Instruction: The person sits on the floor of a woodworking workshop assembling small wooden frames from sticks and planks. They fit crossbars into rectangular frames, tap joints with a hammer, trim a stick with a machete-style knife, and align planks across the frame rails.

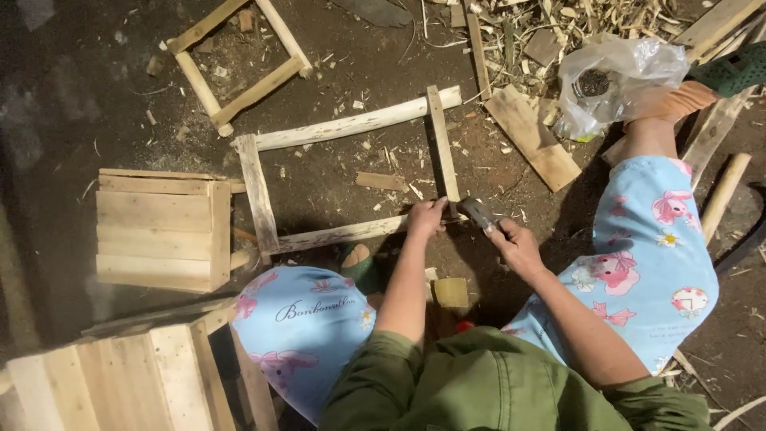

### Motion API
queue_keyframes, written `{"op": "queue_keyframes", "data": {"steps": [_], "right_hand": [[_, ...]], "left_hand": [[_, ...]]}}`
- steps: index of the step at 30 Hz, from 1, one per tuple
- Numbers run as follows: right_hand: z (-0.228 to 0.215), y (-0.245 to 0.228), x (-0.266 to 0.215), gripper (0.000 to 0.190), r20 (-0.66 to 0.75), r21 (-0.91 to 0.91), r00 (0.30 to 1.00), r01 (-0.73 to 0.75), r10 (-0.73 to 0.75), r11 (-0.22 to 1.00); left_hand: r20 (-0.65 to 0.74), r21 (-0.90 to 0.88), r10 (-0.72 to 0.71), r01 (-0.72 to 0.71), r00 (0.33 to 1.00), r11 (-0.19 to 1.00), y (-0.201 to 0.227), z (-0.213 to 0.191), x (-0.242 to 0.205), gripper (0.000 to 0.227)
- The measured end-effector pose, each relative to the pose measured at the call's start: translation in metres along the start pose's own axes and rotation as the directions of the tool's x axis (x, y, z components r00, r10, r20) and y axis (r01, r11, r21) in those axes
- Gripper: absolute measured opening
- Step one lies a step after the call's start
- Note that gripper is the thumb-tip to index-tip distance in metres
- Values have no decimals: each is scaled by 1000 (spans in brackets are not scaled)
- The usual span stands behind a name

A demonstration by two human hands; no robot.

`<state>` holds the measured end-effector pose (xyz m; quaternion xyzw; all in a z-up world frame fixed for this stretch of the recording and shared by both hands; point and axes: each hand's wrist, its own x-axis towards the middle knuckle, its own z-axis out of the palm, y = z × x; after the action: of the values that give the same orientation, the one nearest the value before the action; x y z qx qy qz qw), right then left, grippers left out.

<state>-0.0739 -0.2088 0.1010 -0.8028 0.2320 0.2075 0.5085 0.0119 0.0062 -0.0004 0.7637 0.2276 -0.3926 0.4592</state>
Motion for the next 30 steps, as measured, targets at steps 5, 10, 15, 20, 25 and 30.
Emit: {"op": "queue_keyframes", "data": {"steps": [5, 10, 15, 20, 25, 30], "right_hand": [[-1, 6, 9, 23, -16, 94, 997, 71, -70, 993], [5, 9, 6, 33, 29, -93, 997, 78, -75, 993], [6, -2, 5, 45, 45, -189, 998, 43, -35, 981], [10, 27, 10, 25, 32, -62, 987, 160, -159, 985], [7, -7, 6, 48, 58, -255, 998, 45, -32, 966], [6, 1, 6, 39, 24, -190, 998, 68, -64, 980]], "left_hand": [[26, -63, -62, 64, 998, 996, 29, -16, -12, 59], [59, -26, -92, 94, 994, 995, 21, -17, 9, 70], [43, -73, -137, 140, 990, 987, 22, -20, 18, 74], [48, -126, -135, 140, 990, 982, 19, -15, 20, 64], [25, -105, -122, 124, 992, 987, 20, -15, 22, 70], [22, -98, -120, 122, 993, 988, 17, -13, 22, 62]]}}
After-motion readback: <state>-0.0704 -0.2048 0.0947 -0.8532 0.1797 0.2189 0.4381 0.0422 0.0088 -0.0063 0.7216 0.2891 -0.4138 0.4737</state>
